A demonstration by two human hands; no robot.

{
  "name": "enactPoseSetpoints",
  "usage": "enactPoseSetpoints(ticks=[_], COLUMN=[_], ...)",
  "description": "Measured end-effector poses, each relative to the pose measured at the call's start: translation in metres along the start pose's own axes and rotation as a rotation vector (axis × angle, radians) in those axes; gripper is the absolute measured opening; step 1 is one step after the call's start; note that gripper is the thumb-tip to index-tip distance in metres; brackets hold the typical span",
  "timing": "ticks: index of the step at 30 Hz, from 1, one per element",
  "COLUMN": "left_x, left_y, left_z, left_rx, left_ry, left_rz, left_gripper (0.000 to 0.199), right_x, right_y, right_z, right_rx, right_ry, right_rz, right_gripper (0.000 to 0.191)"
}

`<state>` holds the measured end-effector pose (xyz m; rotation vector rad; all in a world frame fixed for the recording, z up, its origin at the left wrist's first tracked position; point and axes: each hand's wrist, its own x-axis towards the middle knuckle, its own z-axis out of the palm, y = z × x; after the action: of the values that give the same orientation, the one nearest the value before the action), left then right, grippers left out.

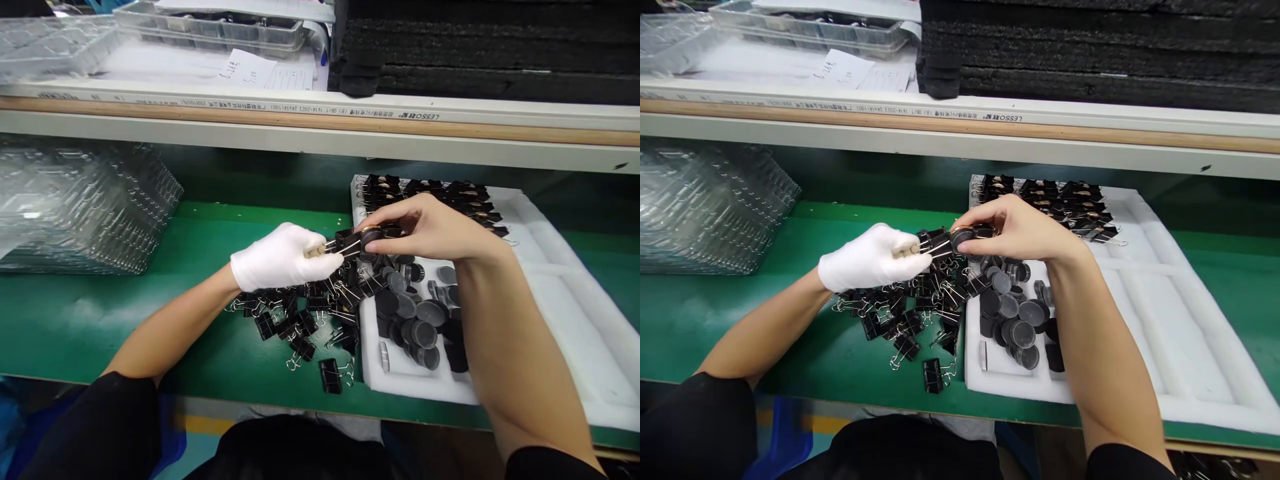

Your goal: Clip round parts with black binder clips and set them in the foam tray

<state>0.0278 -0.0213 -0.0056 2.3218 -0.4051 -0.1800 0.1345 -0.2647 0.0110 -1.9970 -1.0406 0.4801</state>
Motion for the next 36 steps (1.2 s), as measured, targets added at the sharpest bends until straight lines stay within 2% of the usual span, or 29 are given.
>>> enactPoseSetpoints(ticks=[5, 8, 13, 15, 18, 20, 21, 23, 25, 26, 27, 29, 30, 32, 34, 36], left_x=[0.001, 0.001, 0.0, 0.0, 0.005, 0.009, 0.01, 0.012, 0.01, 0.009, 0.007, 0.003, 0.001, -0.001, -0.002, -0.001], left_y=[-0.003, -0.004, -0.003, -0.002, 0.0, -0.001, -0.003, -0.006, -0.01, -0.011, -0.011, -0.01, -0.009, -0.007, -0.004, -0.003], left_z=[0.008, 0.011, 0.013, 0.01, 0.004, 0.001, -0.001, -0.004, -0.008, -0.011, -0.015, -0.022, -0.025, -0.029, -0.03, -0.03], left_rx=[0.013, -0.004, 0.017, -0.038, -0.339, -0.587, -0.684, -0.778, -0.718, -0.637, -0.538, -0.343, -0.267, -0.175, -0.138, -0.119], left_ry=[-0.064, -0.101, -0.007, -0.007, -0.131, -0.212, -0.22, -0.172, -0.069, -0.019, 0.027, 0.097, 0.112, 0.114, 0.109, 0.111], left_rz=[0.03, 0.038, 0.048, 0.011, -0.184, -0.32, -0.354, -0.355, -0.293, -0.248, -0.2, -0.121, -0.1, -0.086, -0.074, -0.072], left_gripper=[0.046, 0.049, 0.051, 0.053, 0.073, 0.083, 0.081, 0.069, 0.059, 0.057, 0.056, 0.054, 0.053, 0.05, 0.049, 0.047], right_x=[-0.004, -0.005, -0.005, -0.005, -0.004, -0.002, -0.001, 0.003, 0.005, 0.006, 0.007, 0.008, 0.008, 0.008, 0.009, 0.011], right_y=[-0.008, -0.007, 0.0, 0.0, -0.005, -0.009, -0.01, -0.009, -0.008, -0.007, -0.006, -0.006, -0.006, -0.006, -0.008, -0.009], right_z=[-0.002, -0.002, -0.003, 0.0, 0.012, 0.023, 0.028, 0.036, 0.04, 0.04, 0.04, 0.037, 0.035, 0.032, 0.032, 0.035], right_rx=[-0.129, -0.169, -0.141, -0.113, -0.139, -0.298, -0.415, -0.631, -0.722, -0.707, -0.653, -0.448, -0.318, -0.065, 0.089, 0.142], right_ry=[-0.113, -0.138, -0.147, -0.085, 0.139, 0.316, 0.383, 0.465, 0.487, 0.49, 0.484, 0.448, 0.419, 0.336, 0.263, 0.215], right_rz=[-0.011, -0.002, -0.038, -0.092, -0.242, -0.393, -0.464, -0.574, -0.606, -0.594, -0.573, -0.487, -0.43, -0.29, -0.141, -0.024], right_gripper=[0.031, 0.033, 0.03, 0.028, 0.021, 0.014, 0.013, 0.018, 0.022, 0.032, 0.05, 0.091, 0.101, 0.098, 0.076, 0.052])
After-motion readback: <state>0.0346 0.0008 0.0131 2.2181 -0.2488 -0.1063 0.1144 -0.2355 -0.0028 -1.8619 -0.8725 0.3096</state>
